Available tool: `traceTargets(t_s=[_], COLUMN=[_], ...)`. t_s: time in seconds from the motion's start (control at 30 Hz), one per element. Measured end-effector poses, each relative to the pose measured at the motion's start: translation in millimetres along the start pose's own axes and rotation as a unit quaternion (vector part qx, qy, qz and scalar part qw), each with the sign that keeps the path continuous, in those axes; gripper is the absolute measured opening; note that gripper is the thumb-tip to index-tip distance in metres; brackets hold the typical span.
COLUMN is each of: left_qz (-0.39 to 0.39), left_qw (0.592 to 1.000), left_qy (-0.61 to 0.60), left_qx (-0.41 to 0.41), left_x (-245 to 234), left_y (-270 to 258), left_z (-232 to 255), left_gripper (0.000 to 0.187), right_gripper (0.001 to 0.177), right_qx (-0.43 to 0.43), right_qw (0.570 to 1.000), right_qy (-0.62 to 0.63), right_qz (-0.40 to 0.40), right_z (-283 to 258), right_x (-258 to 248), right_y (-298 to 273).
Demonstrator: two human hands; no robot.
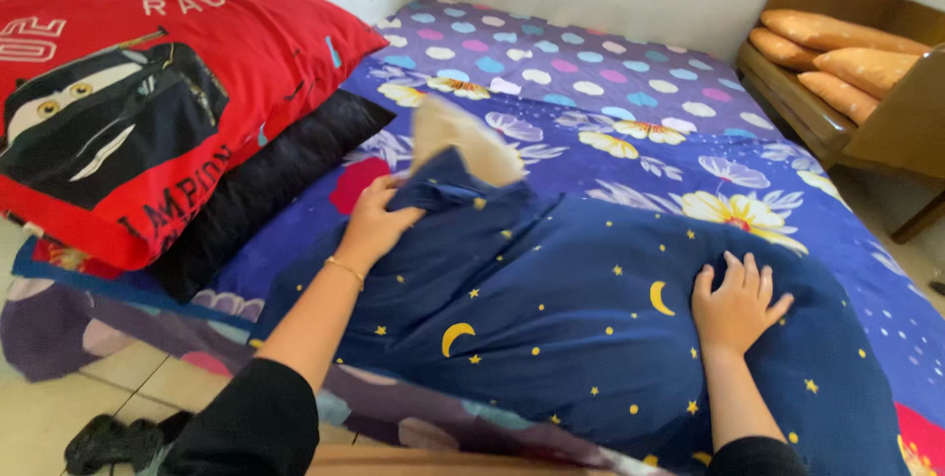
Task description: The person smooths a red pillowcase on a bed, then places a pillow into a blue pillowcase with a moon and stars pattern. They adjust the pillowcase and smooth the pillow on the bed.
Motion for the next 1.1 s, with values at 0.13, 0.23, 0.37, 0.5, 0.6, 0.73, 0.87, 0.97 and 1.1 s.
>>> traceTargets(t_s=[0.13, 0.23, 0.37, 0.5, 0.6, 0.73, 0.87, 0.97, 1.1], left_qz=[-0.072, -0.051, -0.038, -0.035, -0.056, -0.064, -0.045, 0.301, 0.090], left_qw=[0.988, 0.995, 0.999, 0.999, 0.996, 0.985, 0.992, 0.843, 0.984], left_qy=[-0.058, -0.036, 0.003, 0.006, -0.060, -0.160, -0.002, 0.427, 0.154], left_qx=[0.120, 0.072, -0.030, -0.032, -0.019, -0.007, -0.119, 0.127, -0.026], left_x=[12, 15, 16, 9, 3, 10, 19, -4, 5], left_y=[-37, -47, -69, -81, -83, -75, -47, -20, 18], left_z=[76, 112, 128, 136, 138, 142, 124, 145, 82], left_gripper=[0.039, 0.041, 0.030, 0.031, 0.040, 0.057, 0.108, 0.115, 0.107], right_gripper=[0.025, 0.021, 0.031, 0.037, 0.038, 0.026, 0.022, 0.016, 0.028], right_qx=[-0.057, -0.107, -0.231, -0.197, -0.242, -0.217, -0.184, -0.143, -0.161], right_qw=[0.979, 0.919, 0.835, 0.834, 0.813, 0.740, 0.704, 0.683, 0.675], right_qy=[0.194, 0.377, 0.487, 0.496, 0.478, 0.527, 0.529, 0.529, 0.555], right_qz=[-0.007, -0.051, -0.114, -0.140, -0.226, -0.357, -0.436, -0.484, -0.459], right_z=[-61, -153, -269, -304, -309, -295, -284, -281, -274], right_x=[-64, -120, -168, -157, -135, -132, -162, -179, -192], right_y=[34, 42, 19, 29, 36, 53, 81, 92, 92])
Point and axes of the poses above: each hand's wrist, its own y-axis towards the middle knuckle, its own x-axis out of the palm, z = x × y, the point moved 5 cm from there along y, towards the middle knuckle
